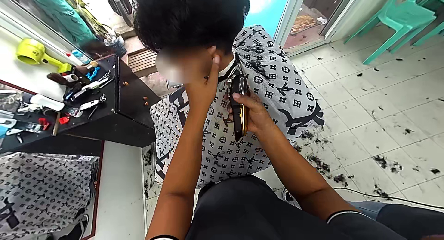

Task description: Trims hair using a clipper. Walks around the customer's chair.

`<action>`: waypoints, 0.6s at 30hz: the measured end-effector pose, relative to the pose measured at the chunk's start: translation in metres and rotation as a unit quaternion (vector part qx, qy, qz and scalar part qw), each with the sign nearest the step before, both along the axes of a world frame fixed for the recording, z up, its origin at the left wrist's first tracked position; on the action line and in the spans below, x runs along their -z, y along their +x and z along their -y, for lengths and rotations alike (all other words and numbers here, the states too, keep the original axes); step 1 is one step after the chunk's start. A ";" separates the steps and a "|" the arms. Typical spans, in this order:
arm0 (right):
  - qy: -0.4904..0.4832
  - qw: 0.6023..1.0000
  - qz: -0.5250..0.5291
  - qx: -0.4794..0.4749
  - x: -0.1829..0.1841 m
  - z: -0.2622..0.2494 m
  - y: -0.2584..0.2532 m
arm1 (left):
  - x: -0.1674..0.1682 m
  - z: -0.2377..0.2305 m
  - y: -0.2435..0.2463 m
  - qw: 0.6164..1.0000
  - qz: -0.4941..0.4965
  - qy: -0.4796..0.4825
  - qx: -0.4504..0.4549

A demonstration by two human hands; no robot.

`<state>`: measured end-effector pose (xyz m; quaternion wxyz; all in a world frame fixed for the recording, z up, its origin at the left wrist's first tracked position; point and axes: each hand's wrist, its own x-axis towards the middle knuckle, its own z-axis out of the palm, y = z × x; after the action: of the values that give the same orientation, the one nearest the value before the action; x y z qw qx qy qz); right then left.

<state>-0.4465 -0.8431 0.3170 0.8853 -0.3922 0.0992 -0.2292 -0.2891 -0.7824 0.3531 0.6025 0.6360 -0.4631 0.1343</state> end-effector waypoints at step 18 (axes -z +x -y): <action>-0.041 0.994 -0.037 -0.099 -0.054 0.028 0.040 | 0.033 0.006 0.024 0.985 -0.048 -0.020 -0.164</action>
<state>-0.4069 -0.8712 0.3715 0.8826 -0.4441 0.0833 -0.1300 -0.2651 -0.7888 0.3203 0.6063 0.6970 -0.3201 0.2100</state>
